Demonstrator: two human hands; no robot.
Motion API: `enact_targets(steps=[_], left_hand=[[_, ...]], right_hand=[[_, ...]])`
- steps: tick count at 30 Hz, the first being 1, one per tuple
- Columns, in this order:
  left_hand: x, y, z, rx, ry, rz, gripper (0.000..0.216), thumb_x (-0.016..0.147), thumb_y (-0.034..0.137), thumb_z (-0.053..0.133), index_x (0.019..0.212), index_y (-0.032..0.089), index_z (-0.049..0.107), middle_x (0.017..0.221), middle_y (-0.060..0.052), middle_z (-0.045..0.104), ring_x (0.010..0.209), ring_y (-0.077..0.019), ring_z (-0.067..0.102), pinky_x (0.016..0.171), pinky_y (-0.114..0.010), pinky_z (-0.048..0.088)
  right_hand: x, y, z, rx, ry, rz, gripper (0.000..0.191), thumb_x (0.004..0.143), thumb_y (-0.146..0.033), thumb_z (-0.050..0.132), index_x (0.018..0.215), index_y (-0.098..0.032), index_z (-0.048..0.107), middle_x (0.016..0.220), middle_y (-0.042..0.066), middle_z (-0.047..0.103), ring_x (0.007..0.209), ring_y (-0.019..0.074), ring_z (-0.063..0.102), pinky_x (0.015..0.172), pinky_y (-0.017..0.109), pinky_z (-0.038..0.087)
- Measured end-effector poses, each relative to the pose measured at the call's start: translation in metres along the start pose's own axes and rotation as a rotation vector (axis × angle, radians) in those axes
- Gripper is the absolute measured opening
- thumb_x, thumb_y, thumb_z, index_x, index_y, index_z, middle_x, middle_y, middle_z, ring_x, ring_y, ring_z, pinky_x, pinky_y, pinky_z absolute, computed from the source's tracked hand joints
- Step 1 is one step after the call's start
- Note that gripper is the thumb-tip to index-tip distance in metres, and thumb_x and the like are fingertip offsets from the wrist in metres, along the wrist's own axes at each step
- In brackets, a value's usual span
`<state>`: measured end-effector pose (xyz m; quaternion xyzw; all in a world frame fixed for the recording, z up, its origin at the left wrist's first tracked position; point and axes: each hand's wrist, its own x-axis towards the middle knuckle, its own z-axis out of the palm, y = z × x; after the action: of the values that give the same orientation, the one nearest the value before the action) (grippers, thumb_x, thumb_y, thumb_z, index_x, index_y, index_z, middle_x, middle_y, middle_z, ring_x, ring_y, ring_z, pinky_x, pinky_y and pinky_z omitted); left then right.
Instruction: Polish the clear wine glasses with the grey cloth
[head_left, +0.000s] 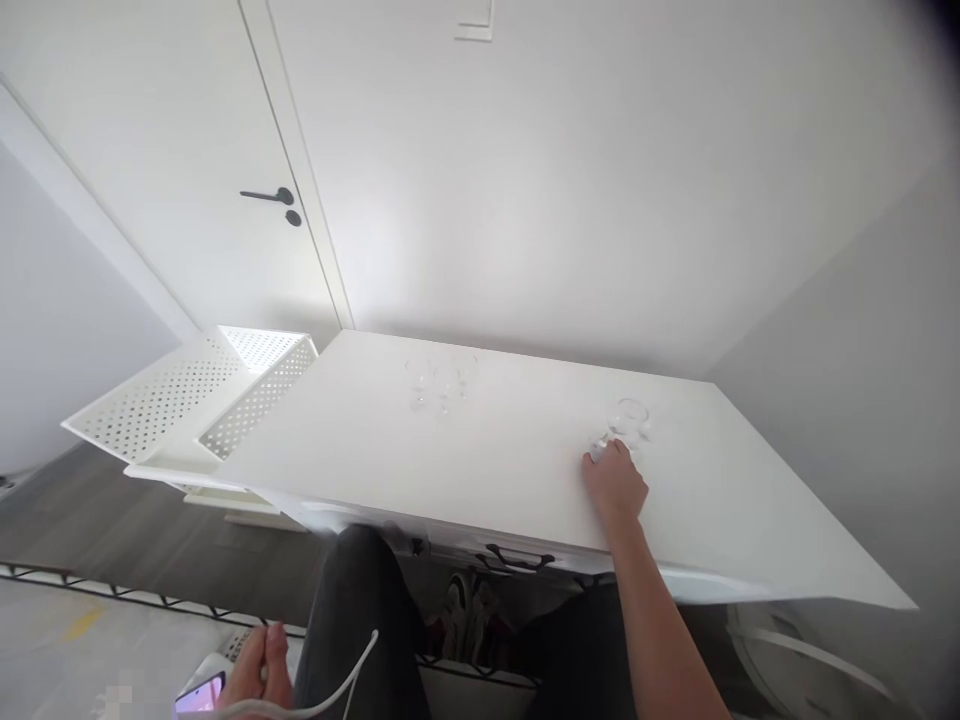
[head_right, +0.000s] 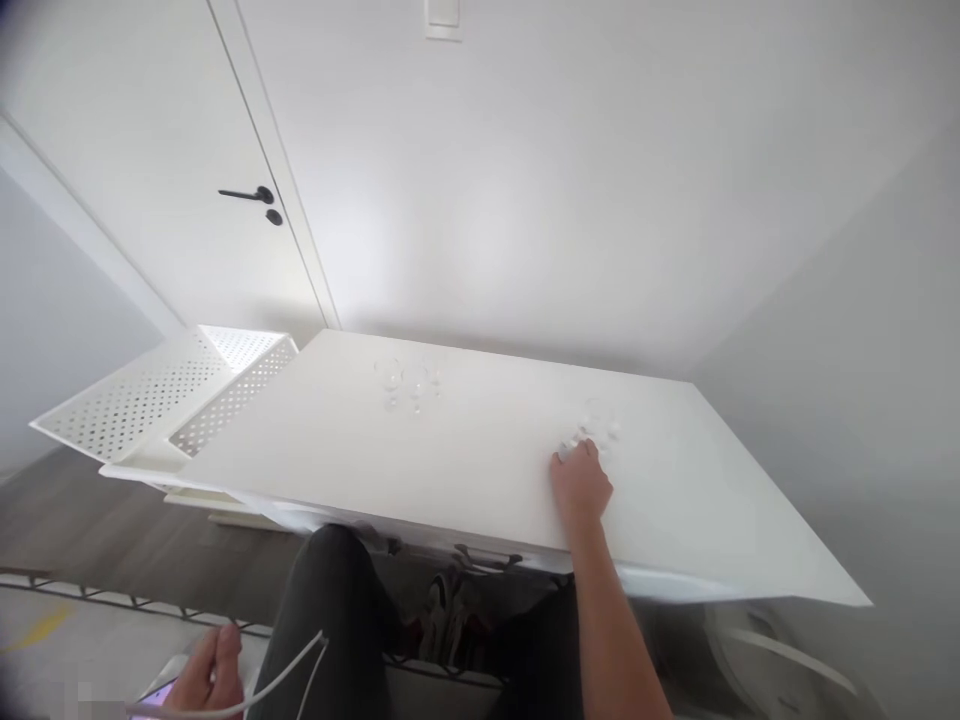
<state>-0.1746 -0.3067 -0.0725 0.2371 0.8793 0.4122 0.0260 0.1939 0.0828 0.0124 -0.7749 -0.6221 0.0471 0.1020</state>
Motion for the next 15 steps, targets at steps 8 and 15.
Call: enact_targets(steps=[8,15], left_hand=[[0.092,0.165,0.063,-0.758,-0.279,-0.047,0.029,0.095,0.051,0.061,0.092,0.022,0.060,0.064,0.004,0.050,0.058,-0.0132,0.043,0.053,-0.025,0.035],[0.118,0.247,0.117,-1.164,-0.895,-0.395,0.067,0.094,0.060,0.067,0.151,0.031,0.045,0.120,-0.014,0.074,0.082,-0.0157,0.068,0.060,-0.023,0.050]], right_hand=[[-0.024,0.015,0.010,0.317,0.305,-0.179,0.056,0.096,-0.048,0.049,0.143,-0.017,0.055,0.149,0.020,0.050,0.110,0.0315,0.068,0.084,0.043,0.057],[-0.058,0.056,-0.001,0.545,0.140,-0.141,0.064,0.093,-0.066,0.048,0.126,-0.017,0.072,0.117,0.018,0.060,0.109,0.0368,0.064,0.104,0.061,0.048]])
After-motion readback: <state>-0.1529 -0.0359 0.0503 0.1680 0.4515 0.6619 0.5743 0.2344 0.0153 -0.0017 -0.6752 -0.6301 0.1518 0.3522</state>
